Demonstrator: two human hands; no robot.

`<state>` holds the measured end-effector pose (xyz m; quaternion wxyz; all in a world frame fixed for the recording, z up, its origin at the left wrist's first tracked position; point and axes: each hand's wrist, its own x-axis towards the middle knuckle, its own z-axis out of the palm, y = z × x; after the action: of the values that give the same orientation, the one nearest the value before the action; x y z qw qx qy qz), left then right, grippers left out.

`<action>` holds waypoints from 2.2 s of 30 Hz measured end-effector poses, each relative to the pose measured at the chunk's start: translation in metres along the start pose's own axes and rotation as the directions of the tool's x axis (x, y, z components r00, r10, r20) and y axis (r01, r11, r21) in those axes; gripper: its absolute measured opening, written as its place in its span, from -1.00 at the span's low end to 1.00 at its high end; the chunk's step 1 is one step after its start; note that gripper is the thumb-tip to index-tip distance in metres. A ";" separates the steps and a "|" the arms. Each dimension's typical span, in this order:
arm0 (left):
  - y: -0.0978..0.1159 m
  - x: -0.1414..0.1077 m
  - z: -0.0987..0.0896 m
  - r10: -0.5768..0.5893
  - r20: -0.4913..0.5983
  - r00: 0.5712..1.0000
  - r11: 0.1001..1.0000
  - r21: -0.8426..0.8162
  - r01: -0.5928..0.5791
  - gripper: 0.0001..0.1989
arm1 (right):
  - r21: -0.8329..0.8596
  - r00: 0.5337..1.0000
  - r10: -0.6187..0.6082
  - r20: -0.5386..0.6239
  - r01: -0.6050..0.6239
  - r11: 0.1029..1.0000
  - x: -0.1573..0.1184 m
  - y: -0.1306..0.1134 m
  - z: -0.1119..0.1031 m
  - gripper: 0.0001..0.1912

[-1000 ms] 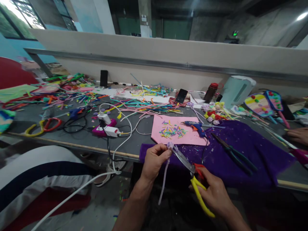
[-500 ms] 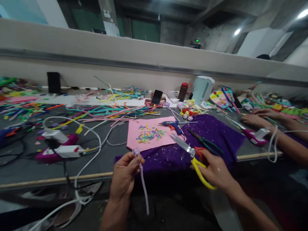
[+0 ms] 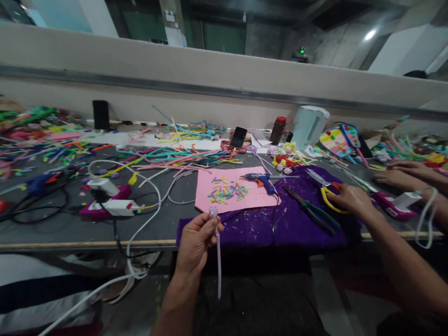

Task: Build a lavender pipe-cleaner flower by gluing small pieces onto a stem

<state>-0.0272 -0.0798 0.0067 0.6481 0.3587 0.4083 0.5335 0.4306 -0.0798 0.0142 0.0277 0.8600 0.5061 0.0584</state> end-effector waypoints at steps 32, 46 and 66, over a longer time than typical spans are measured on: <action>-0.006 0.010 -0.006 -0.003 0.047 0.999 0.998 -0.067 0.007 -0.84 | 0.232 0.689 -0.699 -0.193 0.724 0.650 -0.038 -0.243 -0.033 -0.78; -0.001 0.015 -0.002 -0.033 0.133 0.990 0.996 -0.083 0.044 -0.84 | 0.378 0.709 -0.645 -0.284 0.701 0.604 -0.029 -0.254 -0.011 -0.83; 0.038 0.038 0.022 0.034 0.186 0.982 0.998 0.039 -0.042 -0.86 | 0.624 0.672 -0.672 -0.311 0.678 0.389 -0.023 -0.218 -0.024 -0.79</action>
<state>-0.0186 -0.0368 0.0448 0.6650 0.4283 0.3506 0.5014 0.2270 0.0060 0.0135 -0.2788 0.5218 0.7922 -0.1499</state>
